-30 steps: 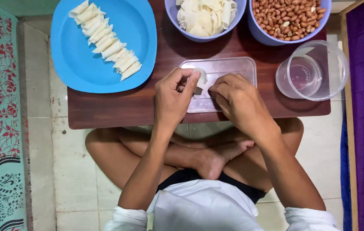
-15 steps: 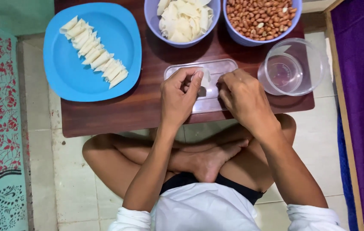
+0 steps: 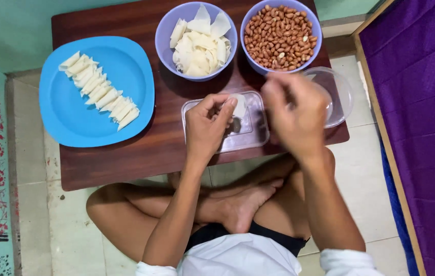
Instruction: A person sitting on the floor wraps individual peanuts into small paper wrappers at a steady pace.
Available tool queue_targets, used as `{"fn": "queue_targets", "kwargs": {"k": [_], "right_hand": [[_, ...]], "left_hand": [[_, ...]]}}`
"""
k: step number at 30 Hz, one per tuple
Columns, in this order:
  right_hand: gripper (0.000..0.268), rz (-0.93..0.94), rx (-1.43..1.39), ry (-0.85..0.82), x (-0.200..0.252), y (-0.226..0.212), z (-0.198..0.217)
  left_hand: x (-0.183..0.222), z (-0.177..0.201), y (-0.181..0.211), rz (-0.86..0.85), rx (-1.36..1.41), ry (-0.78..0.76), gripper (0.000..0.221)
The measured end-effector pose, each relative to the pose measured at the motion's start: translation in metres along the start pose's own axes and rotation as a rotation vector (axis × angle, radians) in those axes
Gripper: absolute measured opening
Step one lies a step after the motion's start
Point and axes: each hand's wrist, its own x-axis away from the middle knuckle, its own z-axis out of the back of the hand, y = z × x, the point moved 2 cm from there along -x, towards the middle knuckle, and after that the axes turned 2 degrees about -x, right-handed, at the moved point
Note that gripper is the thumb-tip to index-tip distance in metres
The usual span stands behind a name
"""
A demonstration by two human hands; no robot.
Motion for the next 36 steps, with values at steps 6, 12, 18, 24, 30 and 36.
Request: {"fn": "queue_targets", "kwargs": {"k": [6, 12, 18, 24, 30, 36], "right_hand": [[0.019, -0.476, -0.644, -0.072, 0.054, 0.039, -0.062], [0.016, -0.436, -0.697, -0.054, 0.053, 0.041, -0.072], [0.011, -0.462, -0.655, -0.041, 0.063, 0.044, -0.078], [0.013, -0.494, -0.655, -0.151, 0.069, 0.041, -0.073], [0.012, -0.359, -0.617, -0.105, 0.056, 0.035, -0.071], [0.018, -0.197, -0.705, -0.165, 0.056, 0.042, -0.064]], "left_hand": [[0.011, 0.004, -0.011, 0.064, 0.054, -0.074, 0.014], [0.010, 0.013, -0.008, 0.023, 0.030, -0.124, 0.020], [0.010, 0.017, -0.019, -0.069, -0.104, -0.123, 0.026], [0.009, 0.018, -0.009, -0.138, -0.148, -0.111, 0.042], [0.010, 0.018, -0.014, -0.147, -0.035, -0.073, 0.039], [0.006, 0.023, -0.013, -0.083, -0.018, -0.211, 0.030]]}}
